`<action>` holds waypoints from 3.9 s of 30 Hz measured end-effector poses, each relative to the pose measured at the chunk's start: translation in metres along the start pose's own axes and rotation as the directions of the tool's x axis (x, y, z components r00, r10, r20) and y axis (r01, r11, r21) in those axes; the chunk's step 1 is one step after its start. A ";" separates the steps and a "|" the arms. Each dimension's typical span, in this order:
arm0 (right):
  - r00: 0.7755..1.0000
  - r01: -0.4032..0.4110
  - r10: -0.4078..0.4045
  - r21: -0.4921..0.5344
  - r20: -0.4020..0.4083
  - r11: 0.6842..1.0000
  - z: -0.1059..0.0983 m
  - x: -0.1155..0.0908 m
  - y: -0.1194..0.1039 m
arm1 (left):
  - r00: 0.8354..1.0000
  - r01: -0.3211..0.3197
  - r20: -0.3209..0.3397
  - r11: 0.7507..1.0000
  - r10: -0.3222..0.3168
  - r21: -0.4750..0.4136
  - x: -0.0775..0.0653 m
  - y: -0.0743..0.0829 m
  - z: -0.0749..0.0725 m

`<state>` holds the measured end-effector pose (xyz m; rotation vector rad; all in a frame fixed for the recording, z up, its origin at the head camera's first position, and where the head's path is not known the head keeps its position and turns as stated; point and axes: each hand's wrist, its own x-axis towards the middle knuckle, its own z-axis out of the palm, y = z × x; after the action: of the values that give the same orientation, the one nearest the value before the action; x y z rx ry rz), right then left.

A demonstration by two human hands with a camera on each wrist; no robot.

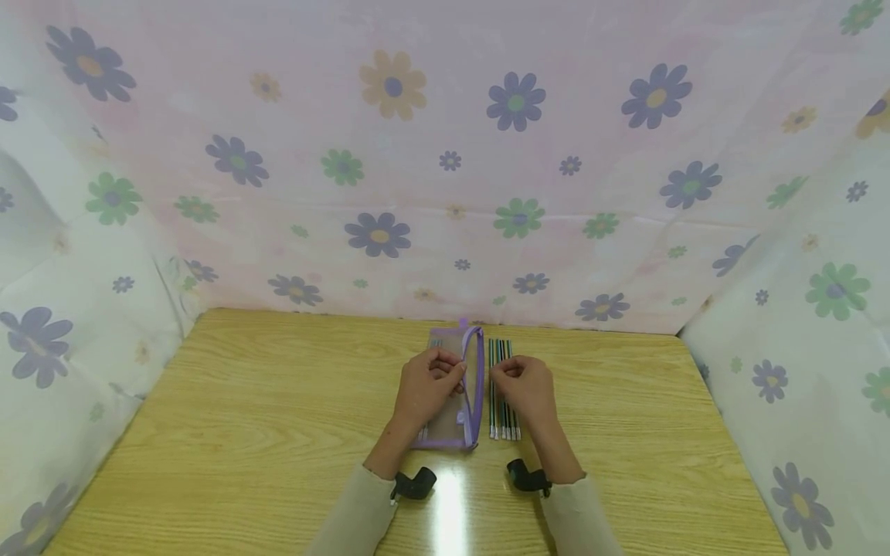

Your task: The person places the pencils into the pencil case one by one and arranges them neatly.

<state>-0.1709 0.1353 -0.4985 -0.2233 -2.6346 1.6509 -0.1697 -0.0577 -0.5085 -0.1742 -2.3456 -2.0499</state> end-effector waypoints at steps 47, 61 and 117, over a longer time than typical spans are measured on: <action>0.998 0.005 -0.022 -0.251 -0.065 0.968 -0.017 0.017 0.033 | 1.000 0.010 -0.009 1.000 -0.010 0.019 0.000 0.000 0.002; 0.996 -0.039 0.010 -0.339 -0.087 0.940 -0.014 0.017 0.034 | 1.000 0.005 -0.015 1.000 -0.005 0.024 0.001 -0.002 0.002; 0.999 -0.008 0.024 -0.321 0.048 0.947 -0.027 0.006 0.014 | 1.000 -0.003 -0.006 1.000 0.003 0.006 0.001 -0.006 0.001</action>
<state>-0.1727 0.1661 -0.4993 -0.2107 -2.9365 1.2354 -0.1710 -0.0573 -0.5146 -0.1709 -2.3469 -2.0391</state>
